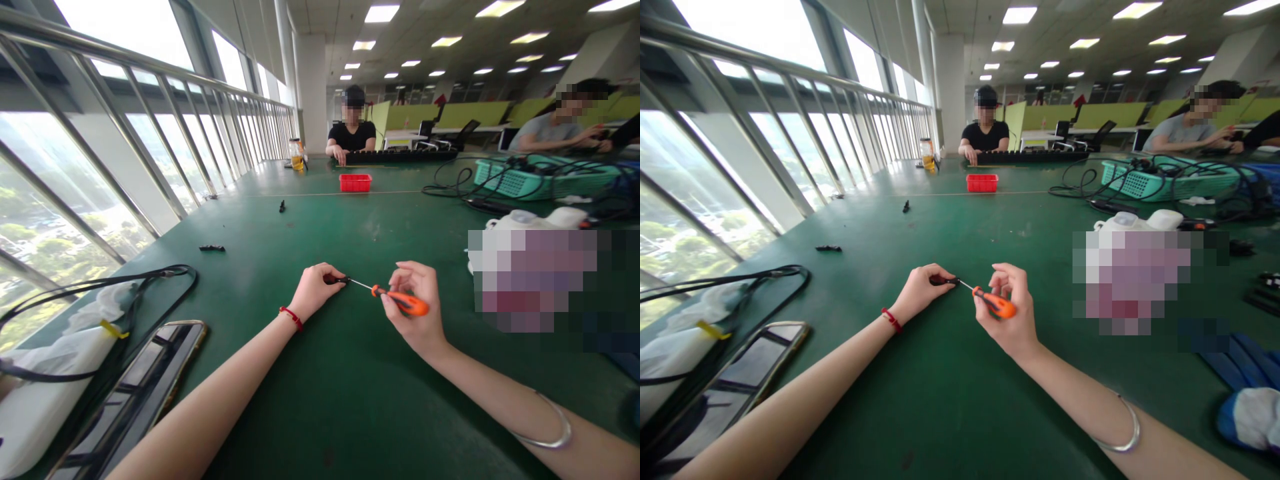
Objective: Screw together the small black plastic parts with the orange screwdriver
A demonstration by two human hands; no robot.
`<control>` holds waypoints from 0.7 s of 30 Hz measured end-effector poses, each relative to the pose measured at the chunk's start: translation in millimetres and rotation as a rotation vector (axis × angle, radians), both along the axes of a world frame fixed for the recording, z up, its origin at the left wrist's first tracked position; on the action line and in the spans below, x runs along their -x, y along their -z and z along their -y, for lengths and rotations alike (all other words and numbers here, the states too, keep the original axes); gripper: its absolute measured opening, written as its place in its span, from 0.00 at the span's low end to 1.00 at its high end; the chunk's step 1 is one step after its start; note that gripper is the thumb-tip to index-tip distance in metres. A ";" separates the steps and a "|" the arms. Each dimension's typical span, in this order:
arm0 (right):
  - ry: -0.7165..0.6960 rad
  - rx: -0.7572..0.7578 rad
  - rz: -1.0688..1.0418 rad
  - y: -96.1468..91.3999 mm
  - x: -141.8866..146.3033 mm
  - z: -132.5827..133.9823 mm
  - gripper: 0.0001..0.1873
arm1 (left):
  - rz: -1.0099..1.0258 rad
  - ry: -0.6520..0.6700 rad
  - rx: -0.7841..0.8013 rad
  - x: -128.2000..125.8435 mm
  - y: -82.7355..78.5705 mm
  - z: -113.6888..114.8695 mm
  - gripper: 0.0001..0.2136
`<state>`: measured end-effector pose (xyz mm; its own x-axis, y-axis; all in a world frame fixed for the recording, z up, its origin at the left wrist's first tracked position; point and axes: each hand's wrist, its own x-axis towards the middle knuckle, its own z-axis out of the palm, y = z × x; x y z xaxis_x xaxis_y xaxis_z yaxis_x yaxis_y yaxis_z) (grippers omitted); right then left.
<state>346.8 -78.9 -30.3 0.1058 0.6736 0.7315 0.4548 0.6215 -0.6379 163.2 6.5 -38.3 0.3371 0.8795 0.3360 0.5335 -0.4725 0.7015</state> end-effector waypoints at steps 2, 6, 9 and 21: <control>-0.006 0.083 0.021 0.3 -0.6 0.9 0.13 | -0.001 0.002 0.002 0.1 0.6 -0.4 0.05; -0.013 0.093 0.034 0.9 -0.9 1.5 0.09 | 0.006 0.004 0.007 0.1 0.9 -0.7 0.05; 0.027 -0.020 -0.003 0.6 -0.3 -1.1 0.20 | 0.008 0.007 0.011 0.1 0.6 -0.5 0.05; -0.010 0.027 0.029 -0.4 -1.2 -1.7 0.18 | -0.003 0.002 -0.010 -0.3 -1.8 1.3 0.04</control>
<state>348.1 -77.2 -30.0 0.0785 0.6941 0.7156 0.4671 0.6086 -0.6415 163.5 5.1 -36.5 0.3403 0.8753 0.3437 0.5346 -0.4808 0.6950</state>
